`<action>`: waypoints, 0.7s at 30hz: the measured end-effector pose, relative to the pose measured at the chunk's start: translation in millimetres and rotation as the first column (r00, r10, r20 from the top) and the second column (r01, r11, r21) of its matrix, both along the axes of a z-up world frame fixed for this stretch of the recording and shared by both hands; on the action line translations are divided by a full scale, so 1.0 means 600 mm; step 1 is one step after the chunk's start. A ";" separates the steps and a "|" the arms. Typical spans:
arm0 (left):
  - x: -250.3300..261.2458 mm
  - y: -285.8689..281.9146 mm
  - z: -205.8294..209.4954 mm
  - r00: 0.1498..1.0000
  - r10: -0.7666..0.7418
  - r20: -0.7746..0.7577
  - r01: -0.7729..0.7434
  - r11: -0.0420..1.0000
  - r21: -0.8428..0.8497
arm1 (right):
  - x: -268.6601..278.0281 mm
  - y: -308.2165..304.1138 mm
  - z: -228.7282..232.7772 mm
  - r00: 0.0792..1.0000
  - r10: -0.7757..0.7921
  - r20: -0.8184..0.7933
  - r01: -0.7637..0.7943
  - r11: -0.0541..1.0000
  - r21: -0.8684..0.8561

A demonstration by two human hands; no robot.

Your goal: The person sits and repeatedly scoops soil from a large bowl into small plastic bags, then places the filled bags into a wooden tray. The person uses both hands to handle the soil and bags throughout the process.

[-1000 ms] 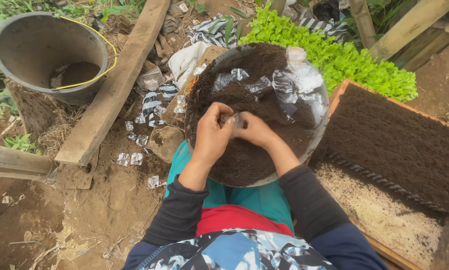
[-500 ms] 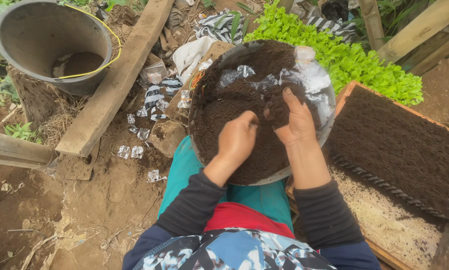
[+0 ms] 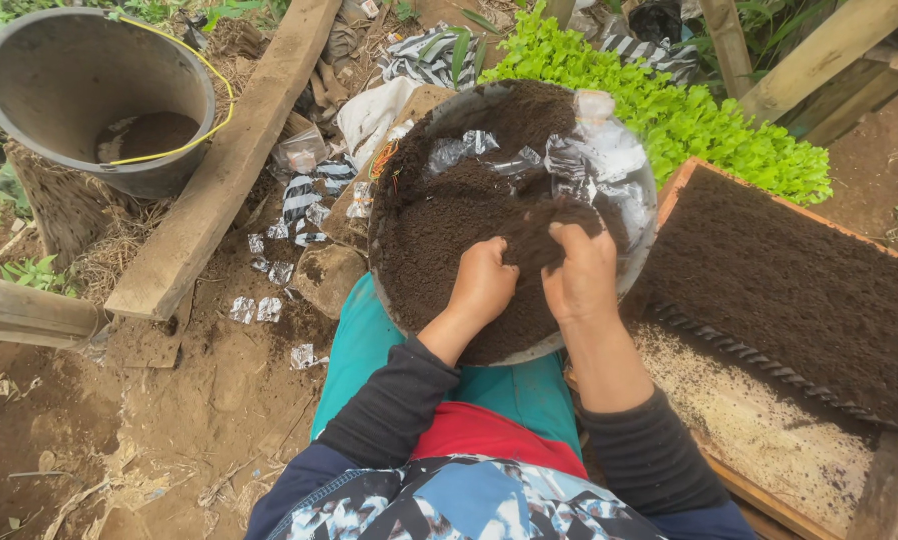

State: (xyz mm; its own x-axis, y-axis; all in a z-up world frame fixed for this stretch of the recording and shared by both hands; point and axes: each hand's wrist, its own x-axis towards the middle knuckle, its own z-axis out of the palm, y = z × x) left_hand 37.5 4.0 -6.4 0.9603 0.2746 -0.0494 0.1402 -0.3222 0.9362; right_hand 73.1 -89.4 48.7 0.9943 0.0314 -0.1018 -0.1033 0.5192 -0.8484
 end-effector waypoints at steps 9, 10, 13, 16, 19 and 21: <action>0.010 -0.015 -0.029 1.000 0.027 -0.004 -0.027 0.959 -0.281 | -0.043 -0.074 -0.021 0.717 0.502 0.484 0.447 0.201 -0.872; 0.001 -0.005 -0.003 1.000 0.023 -0.005 -0.023 0.959 -0.281 | -0.048 -0.077 -0.014 0.720 0.499 0.483 0.447 0.199 -0.872; -0.016 0.013 0.044 1.000 -0.011 0.029 0.017 0.980 -0.196 | -0.056 -0.082 -0.003 0.727 0.665 0.171 0.273 -0.052 -0.961; -0.010 0.011 0.038 0.994 -0.103 0.044 0.108 0.985 -0.133 | -0.050 -0.082 -0.003 0.779 0.614 0.129 0.185 -0.029 -0.982; -0.006 0.012 0.034 0.991 0.117 0.070 -0.109 0.988 -0.107 | -0.059 -0.074 0.017 0.795 0.541 0.276 0.196 0.201 -0.960; 0.000 0.007 0.013 0.975 0.123 -0.186 -0.199 0.856 -0.477 | -0.067 -0.065 0.032 0.817 0.498 0.289 0.119 0.345 -0.931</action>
